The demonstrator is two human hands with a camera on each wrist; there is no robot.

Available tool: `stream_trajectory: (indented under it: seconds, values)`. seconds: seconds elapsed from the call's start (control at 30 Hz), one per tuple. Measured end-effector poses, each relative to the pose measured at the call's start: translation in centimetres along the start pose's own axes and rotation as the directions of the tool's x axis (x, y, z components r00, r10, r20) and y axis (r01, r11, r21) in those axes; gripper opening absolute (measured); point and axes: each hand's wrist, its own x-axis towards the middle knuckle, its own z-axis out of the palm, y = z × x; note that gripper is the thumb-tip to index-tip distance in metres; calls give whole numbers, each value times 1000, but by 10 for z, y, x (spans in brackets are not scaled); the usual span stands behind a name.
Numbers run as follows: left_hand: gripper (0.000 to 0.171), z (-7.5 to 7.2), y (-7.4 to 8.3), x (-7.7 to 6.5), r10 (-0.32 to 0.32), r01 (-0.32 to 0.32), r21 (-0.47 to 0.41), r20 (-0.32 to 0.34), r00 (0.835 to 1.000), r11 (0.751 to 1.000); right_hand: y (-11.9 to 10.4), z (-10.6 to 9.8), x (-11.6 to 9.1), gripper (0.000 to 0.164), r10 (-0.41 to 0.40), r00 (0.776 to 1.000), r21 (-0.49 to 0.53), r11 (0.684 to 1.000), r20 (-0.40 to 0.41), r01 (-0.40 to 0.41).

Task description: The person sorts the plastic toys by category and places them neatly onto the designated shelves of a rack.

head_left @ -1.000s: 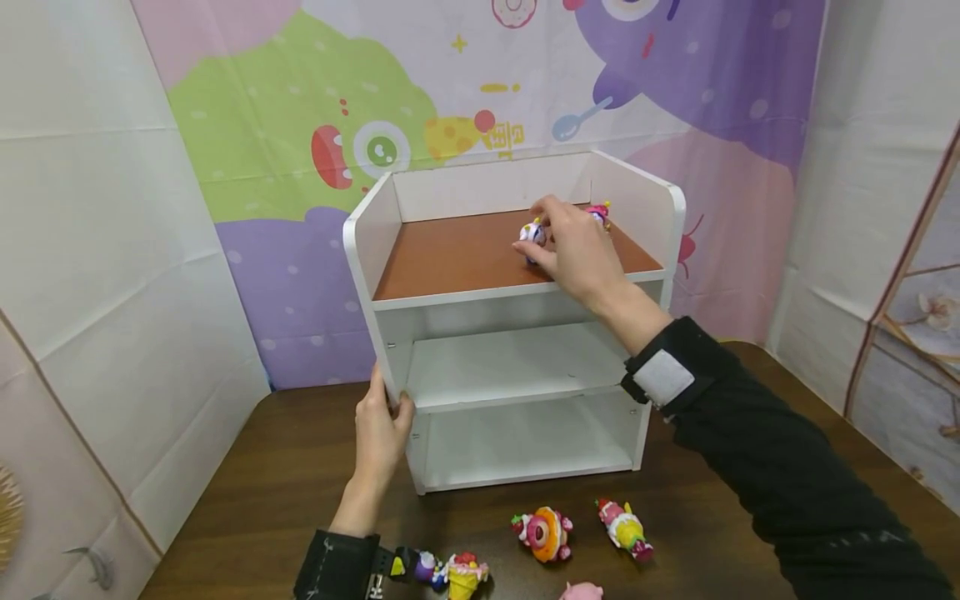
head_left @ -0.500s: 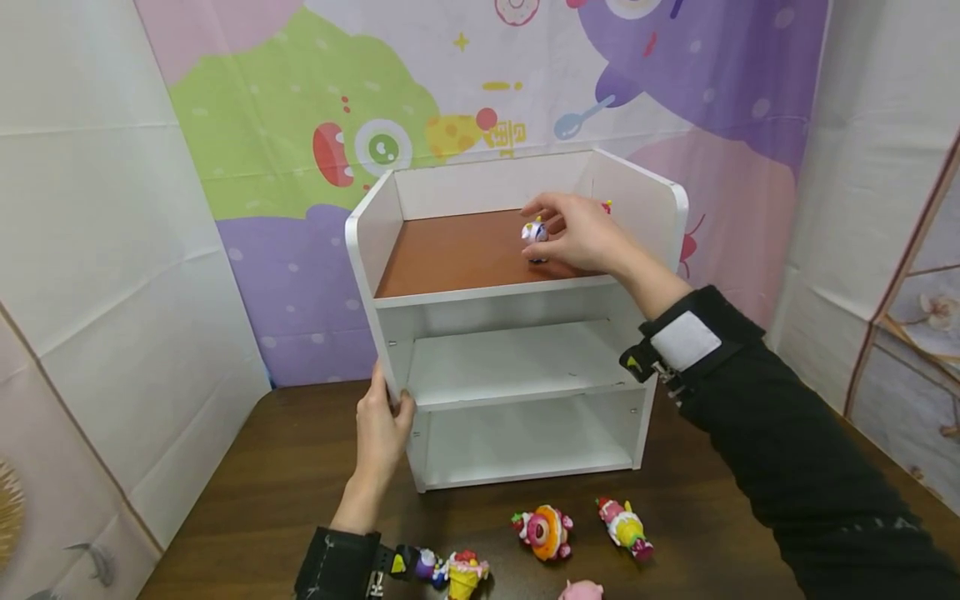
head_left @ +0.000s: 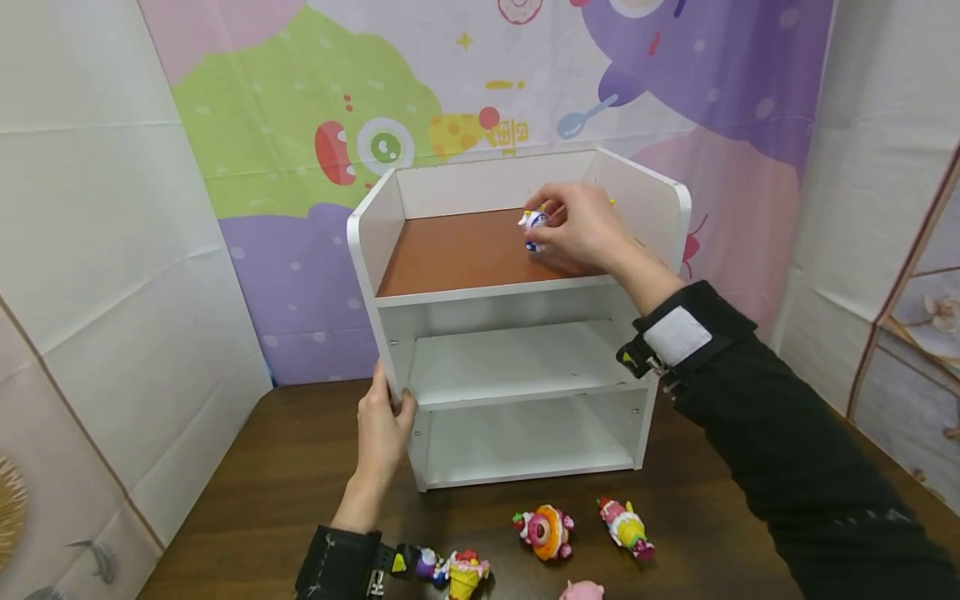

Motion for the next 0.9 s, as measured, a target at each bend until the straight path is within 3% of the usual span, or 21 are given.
stream_trajectory:
  seconds: [0.17, 0.5, 0.9]
  values:
    - [55, 0, 0, 1, -1, 1, -2, 1, 1000, 1000, -4, 6, 6, 30, 12, 997, -72, 997, -71, -17]
    - [57, 1, -1, 1, -14, 14, -9, 5, 1000, 1000, -8, 25, 18, 31, 19, 992, -234, 971, -124, -48]
    - [58, 1, -2, 0, -10, 10, -7, -3, 1000, 1000, -8, 33, 22, 31, 50, 989, -263, 961, -138, -86]
